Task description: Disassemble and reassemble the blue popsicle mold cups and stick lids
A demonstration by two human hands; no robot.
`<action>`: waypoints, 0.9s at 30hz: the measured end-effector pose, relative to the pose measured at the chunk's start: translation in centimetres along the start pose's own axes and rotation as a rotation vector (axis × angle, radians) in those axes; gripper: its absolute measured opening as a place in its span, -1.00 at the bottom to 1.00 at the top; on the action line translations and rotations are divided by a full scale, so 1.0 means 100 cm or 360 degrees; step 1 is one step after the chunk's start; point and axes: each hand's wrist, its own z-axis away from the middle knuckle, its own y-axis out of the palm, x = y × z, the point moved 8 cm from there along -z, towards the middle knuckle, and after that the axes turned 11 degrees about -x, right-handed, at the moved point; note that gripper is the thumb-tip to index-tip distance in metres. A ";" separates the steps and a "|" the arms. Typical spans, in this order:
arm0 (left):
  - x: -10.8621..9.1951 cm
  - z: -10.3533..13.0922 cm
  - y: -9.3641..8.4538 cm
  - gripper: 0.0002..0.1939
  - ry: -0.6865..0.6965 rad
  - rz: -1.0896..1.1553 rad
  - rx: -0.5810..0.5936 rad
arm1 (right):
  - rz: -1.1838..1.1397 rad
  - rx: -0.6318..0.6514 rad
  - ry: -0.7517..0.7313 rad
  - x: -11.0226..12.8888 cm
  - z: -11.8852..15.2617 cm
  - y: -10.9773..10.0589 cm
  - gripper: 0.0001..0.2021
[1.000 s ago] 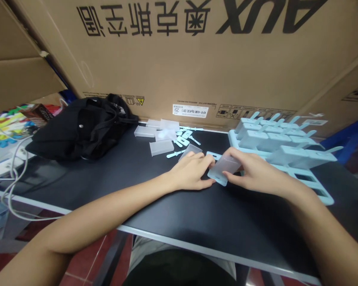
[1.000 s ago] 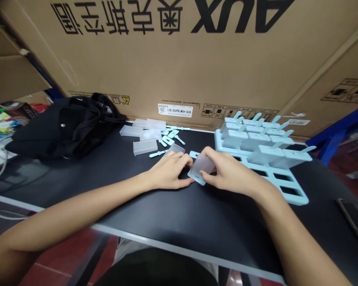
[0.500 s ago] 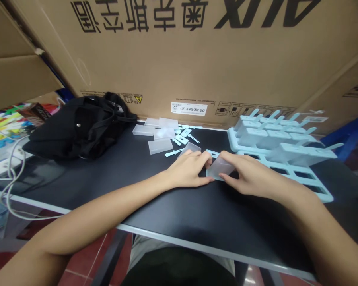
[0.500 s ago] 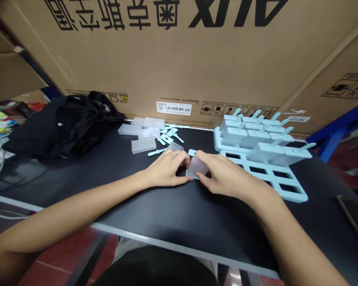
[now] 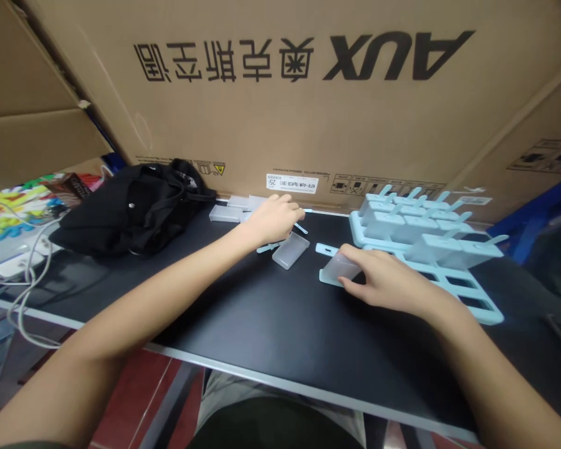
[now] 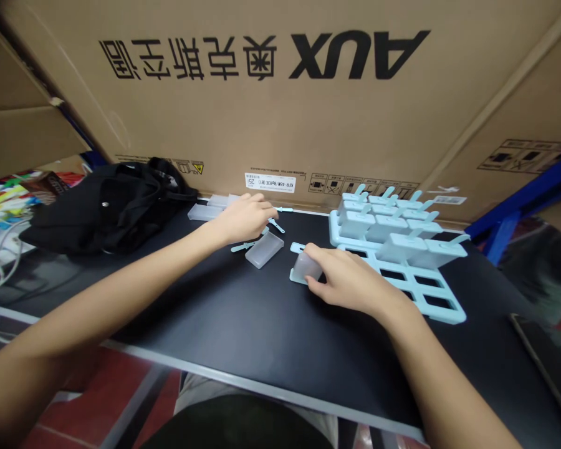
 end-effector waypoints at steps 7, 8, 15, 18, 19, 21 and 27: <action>0.000 -0.036 0.049 -0.78 0.0238 -0.0088 0.0251 | -0.0190 -0.0191 0.0037 -0.013 0.004 -0.013 -0.79; 0.001 -0.037 0.050 -0.78 0.0255 -0.0090 0.0231 | -0.0219 -0.0240 0.0058 -0.016 0.004 -0.018 -0.79; 0.010 -0.040 0.016 -0.77 0.0164 0.0209 0.0054 | -0.0382 -0.0896 0.0264 -0.038 0.014 -0.060 -0.72; 0.000 -0.036 -0.006 -0.77 0.0105 0.0576 0.0043 | -0.0563 -0.1222 0.0429 -0.051 0.023 -0.073 -0.59; -0.006 -0.034 -0.012 -0.78 0.0110 0.0677 0.0046 | -0.0660 -0.1293 0.0472 -0.054 0.026 -0.075 -0.54; -0.020 -0.030 -0.022 -0.80 0.0136 0.0836 0.0036 | -0.0835 -0.1352 0.0518 -0.058 0.027 -0.074 -0.44; -0.045 -0.030 -0.038 -0.88 0.0070 0.1344 -0.0188 | -0.0824 -0.1241 0.0469 -0.048 0.020 -0.065 -0.52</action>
